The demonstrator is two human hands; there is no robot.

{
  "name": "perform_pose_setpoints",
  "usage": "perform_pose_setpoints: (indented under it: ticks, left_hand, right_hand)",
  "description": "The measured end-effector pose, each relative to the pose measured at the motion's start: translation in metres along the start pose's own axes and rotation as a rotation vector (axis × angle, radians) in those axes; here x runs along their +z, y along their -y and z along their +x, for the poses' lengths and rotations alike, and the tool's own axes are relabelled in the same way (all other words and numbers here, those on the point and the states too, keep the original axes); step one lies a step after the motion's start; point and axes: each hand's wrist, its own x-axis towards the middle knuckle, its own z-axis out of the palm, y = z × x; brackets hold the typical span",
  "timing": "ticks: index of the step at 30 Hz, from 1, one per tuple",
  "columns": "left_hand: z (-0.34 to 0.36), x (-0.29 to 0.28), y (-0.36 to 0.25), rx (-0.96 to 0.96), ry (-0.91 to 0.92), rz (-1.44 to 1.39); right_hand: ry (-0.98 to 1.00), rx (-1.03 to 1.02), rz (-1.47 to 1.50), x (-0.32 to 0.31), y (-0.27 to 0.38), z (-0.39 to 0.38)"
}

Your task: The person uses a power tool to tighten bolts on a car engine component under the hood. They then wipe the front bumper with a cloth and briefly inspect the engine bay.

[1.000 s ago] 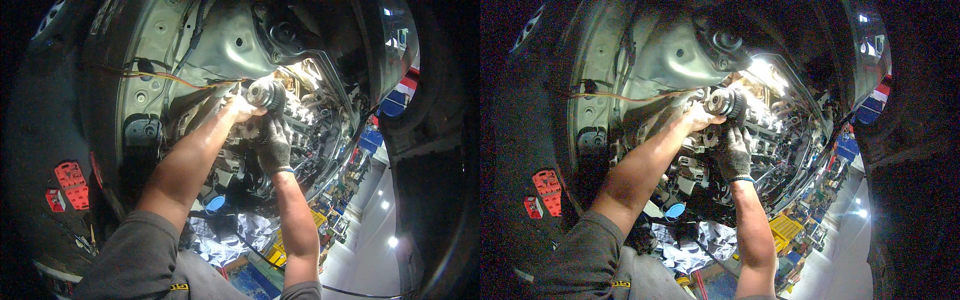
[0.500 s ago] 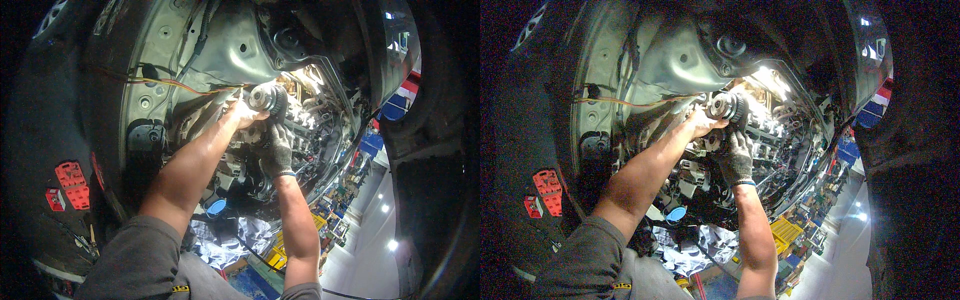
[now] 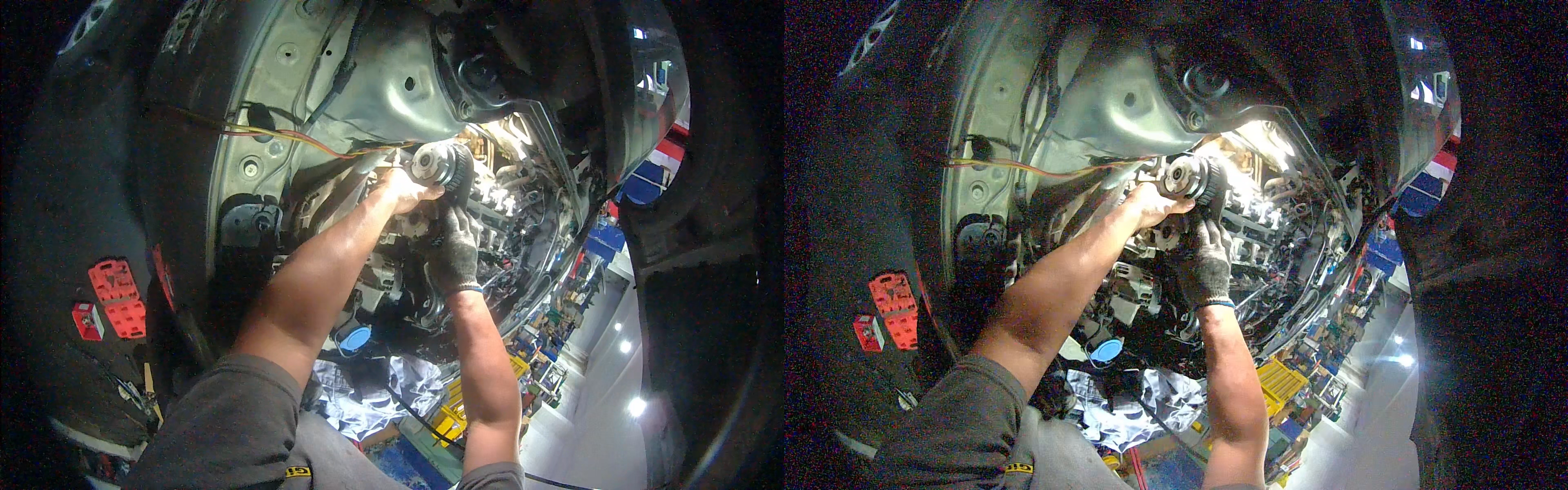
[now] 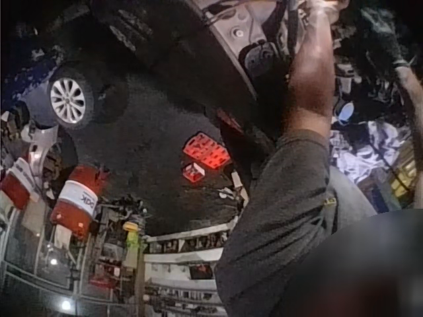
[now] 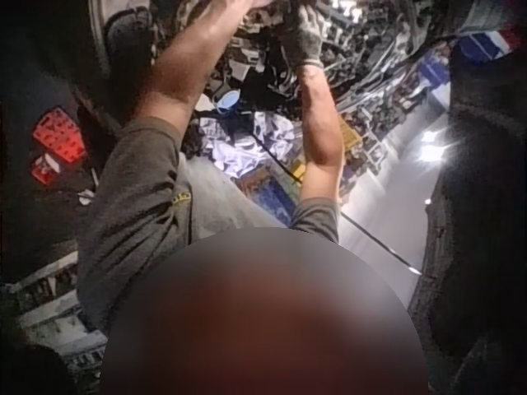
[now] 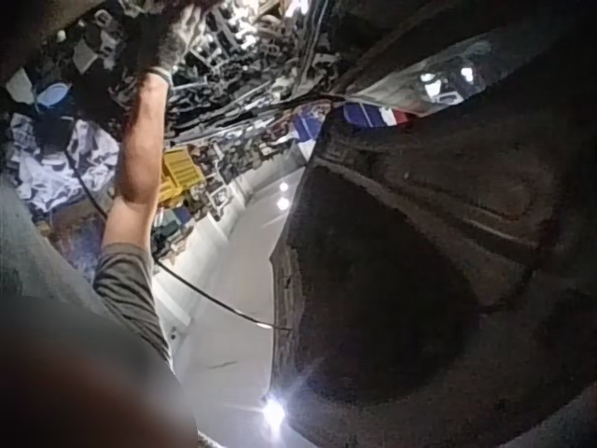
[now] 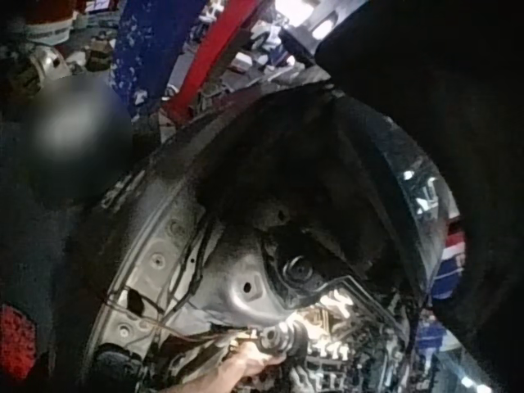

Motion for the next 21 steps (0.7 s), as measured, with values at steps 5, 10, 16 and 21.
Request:
perform_pose_setpoints:
  ticks: [5,10,16,21]
  left_hand:
    - [0.0,0.0,-0.001,0.047,0.036,0.097]
    - [-0.015,0.003,-0.017,-0.072,-0.073,0.364]
    - [-0.027,0.004,-0.036,0.04,-0.07,0.576]
    - [-0.024,0.003,-0.033,-0.003,-0.032,0.502]
  right_hand:
    - [0.025,0.002,0.02,0.0,-0.004,0.002]
    - [-0.004,-0.026,0.0,0.001,-0.001,0.004]
    - [0.124,0.003,0.032,-0.012,-0.002,0.009]
    - [0.153,-0.009,0.01,-0.013,-0.004,0.009]
